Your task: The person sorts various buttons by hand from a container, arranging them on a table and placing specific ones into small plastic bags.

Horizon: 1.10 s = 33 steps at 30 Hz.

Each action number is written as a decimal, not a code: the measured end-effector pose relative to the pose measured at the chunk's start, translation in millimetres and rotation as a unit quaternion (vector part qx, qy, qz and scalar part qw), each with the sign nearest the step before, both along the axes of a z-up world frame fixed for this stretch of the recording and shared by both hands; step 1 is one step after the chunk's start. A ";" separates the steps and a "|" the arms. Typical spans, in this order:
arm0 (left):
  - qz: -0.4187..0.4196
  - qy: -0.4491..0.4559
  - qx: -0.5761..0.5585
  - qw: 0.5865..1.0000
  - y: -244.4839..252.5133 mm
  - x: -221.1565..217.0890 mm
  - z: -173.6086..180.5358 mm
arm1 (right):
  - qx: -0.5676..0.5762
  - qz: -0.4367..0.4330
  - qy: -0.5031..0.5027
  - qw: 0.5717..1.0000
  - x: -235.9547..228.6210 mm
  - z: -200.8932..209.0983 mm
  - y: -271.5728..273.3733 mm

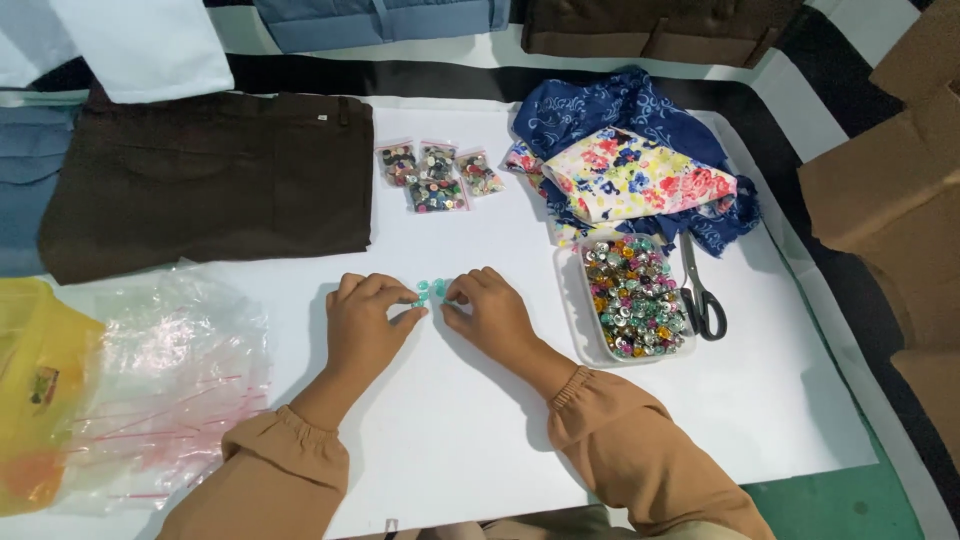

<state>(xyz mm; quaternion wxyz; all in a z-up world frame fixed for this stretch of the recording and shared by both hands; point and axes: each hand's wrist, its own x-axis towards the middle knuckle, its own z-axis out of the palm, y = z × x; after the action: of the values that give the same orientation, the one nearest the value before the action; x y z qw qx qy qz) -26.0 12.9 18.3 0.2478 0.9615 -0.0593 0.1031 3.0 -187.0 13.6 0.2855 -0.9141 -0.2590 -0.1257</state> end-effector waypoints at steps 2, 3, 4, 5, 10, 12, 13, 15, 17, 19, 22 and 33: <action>-0.002 0.005 -0.003 1.000 -0.7 -0.2 1.5 | 0.002 -0.010 0.005 1.000 -0.3 -1.9 2.9; -0.002 0.010 -0.007 1.000 -1.1 -0.1 2.4 | 0.004 -0.018 0.008 1.000 -0.2 -2.7 4.2; -0.004 0.010 -0.007 1.000 -1.5 -1.1 3.6 | 0.004 -0.019 0.008 1.000 -1.1 -1.0 4.1; 0.001 -0.003 -0.009 1.000 -2.1 -2.2 5.0 | 0.004 -0.019 0.017 1.000 -2.1 0.9 3.9; -0.001 -0.106 -0.001 0.994 -9.2 -5.7 -1.4 | 0.006 -0.025 0.026 0.999 -8.4 13.4 -5.0; -0.030 -0.205 -0.005 0.978 -16.9 -6.9 -0.3 | 0.024 -0.034 0.005 0.999 -11.1 18.2 -13.2; -0.031 -0.205 -0.006 0.978 -23.2 -6.7 -3.6 | 0.024 -0.035 0.005 0.999 -12.3 20.5 -21.0; -0.064 -0.281 -0.016 0.957 -35.3 -4.7 -8.9 | 0.046 -0.046 -0.017 0.998 -14.4 26.0 -36.2; -0.088 -0.281 -0.032 0.955 -52.6 -7.8 -2.2 | 0.051 -0.068 -0.004 0.996 -21.6 41.4 -56.1; -0.114 -0.279 -0.049 0.952 -72.1 -9.3 4.4 | 0.056 -0.090 0.011 0.994 -26.2 51.0 -81.9; -0.157 -0.270 -0.063 0.948 -103.6 -11.4 10.5 | 0.080 -0.118 0.006 0.990 -33.0 58.3 -124.6; -0.216 -0.088 -0.093 0.968 -194.5 2.8 29.8 | 0.001 -0.242 0.089 0.966 -54.1 74.0 -196.8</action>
<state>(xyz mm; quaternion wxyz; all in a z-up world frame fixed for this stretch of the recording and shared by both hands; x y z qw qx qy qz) -23.2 -181.7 48.1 0.3463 0.8857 -0.2774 0.1368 -51.1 -383.8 87.6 0.2690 -0.9569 -0.0031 -0.1093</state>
